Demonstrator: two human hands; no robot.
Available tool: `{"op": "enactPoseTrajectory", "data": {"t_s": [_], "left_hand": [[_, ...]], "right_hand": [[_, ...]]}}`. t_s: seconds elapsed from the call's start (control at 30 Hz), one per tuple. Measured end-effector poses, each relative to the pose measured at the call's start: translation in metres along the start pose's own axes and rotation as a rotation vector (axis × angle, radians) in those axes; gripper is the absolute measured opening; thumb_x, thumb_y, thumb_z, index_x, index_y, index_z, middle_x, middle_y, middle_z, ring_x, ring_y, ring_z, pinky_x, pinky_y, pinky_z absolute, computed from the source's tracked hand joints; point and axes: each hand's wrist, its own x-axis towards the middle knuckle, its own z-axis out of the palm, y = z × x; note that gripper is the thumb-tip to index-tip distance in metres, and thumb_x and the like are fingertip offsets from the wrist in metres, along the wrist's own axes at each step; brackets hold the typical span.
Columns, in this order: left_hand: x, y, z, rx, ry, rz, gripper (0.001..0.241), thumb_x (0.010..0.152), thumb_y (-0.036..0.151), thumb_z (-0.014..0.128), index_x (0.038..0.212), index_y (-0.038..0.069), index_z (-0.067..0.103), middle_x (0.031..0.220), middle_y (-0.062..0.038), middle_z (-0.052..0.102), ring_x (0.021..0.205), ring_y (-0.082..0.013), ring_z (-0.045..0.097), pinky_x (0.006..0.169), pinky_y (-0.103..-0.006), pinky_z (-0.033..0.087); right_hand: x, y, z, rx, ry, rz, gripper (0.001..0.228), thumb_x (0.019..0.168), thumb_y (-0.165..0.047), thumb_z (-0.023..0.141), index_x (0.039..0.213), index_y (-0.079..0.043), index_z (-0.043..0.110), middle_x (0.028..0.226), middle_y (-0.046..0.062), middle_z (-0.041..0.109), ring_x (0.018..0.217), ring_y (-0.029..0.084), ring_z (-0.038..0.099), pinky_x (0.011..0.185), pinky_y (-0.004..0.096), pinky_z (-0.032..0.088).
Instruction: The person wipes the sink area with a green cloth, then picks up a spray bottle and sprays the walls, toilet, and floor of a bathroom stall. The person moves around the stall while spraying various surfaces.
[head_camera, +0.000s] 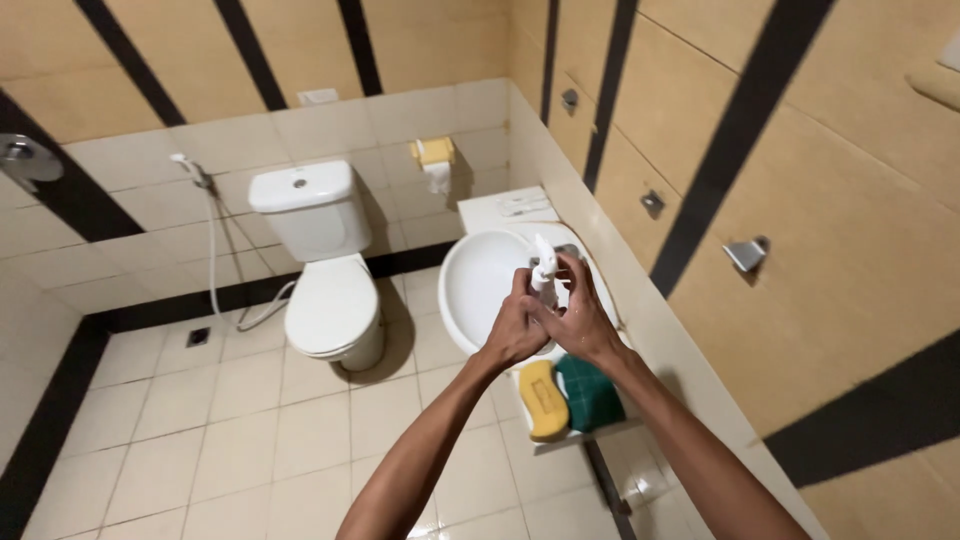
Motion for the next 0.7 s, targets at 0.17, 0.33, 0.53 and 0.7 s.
{"op": "enactPoseTrajectory", "data": {"t_s": [0.17, 0.33, 0.53, 0.7], "left_hand": [[-0.019, -0.026, -0.056, 0.071, 0.071, 0.15, 0.04, 0.087, 0.01, 0.06, 0.121, -0.001, 0.041, 0.101, -0.024, 0.065, 0.096, -0.0354, 0.068, 0.085, -0.0441, 0.056], [-0.052, -0.023, -0.134, 0.02, 0.136, 0.205, 0.036, 0.09, 0.007, 0.052, 0.123, 0.002, 0.039, 0.104, -0.023, 0.063, 0.098, -0.0319, 0.064, 0.089, -0.0413, 0.053], [-0.111, -0.015, -0.23, 0.141, 0.144, -0.062, 0.045, 0.083, 0.011, 0.059, 0.121, 0.003, 0.036, 0.101, -0.022, 0.065, 0.094, -0.0336, 0.066, 0.084, -0.0444, 0.054], [-0.149, -0.021, -0.296, 0.165, 0.251, -0.09, 0.055, 0.08, 0.013, 0.069, 0.124, 0.004, 0.036, 0.112, -0.021, 0.063, 0.107, -0.0328, 0.066, 0.092, -0.0447, 0.051]], "right_hand": [[0.027, -0.05, 0.051, 0.195, -0.154, 0.176, 0.087, 0.086, -0.037, 0.076, 0.152, -0.008, 0.028, 0.131, 0.016, 0.054, 0.12, 0.026, 0.059, 0.097, 0.04, 0.053], [0.045, -0.093, 0.124, 0.202, -0.216, 0.118, 0.082, 0.092, -0.033, 0.073, 0.155, -0.006, 0.028, 0.14, 0.016, 0.052, 0.13, 0.027, 0.053, 0.108, 0.04, 0.043], [0.053, -0.137, 0.224, 0.358, -0.303, 0.178, 0.076, 0.092, -0.033, 0.074, 0.153, -0.006, 0.036, 0.145, 0.014, 0.055, 0.132, 0.025, 0.056, 0.11, 0.039, 0.045], [0.07, -0.158, 0.31, 0.537, -0.389, 0.156, 0.077, 0.094, -0.025, 0.067, 0.159, -0.007, 0.029, 0.148, 0.015, 0.055, 0.13, 0.024, 0.056, 0.109, 0.038, 0.046]]}}
